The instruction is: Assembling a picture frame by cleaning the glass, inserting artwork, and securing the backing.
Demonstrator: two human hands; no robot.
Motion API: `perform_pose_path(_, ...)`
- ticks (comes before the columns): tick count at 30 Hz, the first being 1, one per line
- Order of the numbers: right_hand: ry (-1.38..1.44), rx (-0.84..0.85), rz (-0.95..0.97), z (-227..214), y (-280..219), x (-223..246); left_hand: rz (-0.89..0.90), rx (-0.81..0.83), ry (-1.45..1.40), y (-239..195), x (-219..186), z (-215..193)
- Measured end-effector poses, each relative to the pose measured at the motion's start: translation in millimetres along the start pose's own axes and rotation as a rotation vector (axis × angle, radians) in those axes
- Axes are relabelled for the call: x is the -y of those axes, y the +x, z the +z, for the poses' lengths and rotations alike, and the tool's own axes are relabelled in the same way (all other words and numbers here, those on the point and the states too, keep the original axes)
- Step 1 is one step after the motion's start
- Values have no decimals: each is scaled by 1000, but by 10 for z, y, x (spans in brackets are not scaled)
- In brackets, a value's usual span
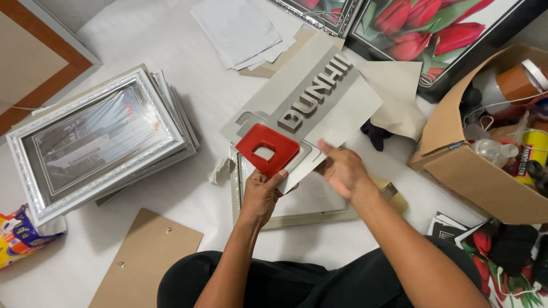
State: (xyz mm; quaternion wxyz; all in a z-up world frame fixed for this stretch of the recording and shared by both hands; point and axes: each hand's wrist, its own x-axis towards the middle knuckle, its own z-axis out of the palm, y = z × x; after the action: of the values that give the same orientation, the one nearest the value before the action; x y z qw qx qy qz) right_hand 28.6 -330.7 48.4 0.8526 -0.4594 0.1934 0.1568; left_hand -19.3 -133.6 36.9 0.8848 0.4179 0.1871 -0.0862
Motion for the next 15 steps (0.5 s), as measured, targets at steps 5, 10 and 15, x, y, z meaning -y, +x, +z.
perform_pose_path(5, 70, -108, -201, -482, 182, 669, -35, 32, 97, 81, 58, -136)
perform_pose_path(10, 87, -139, -223, -665, 217, 696, -45, -22, 78, 273, 195, -394)
perform_pose_path(15, -5, -13, -209, -131, -148, 810, 47, -89, -73, 371, 72, -504)
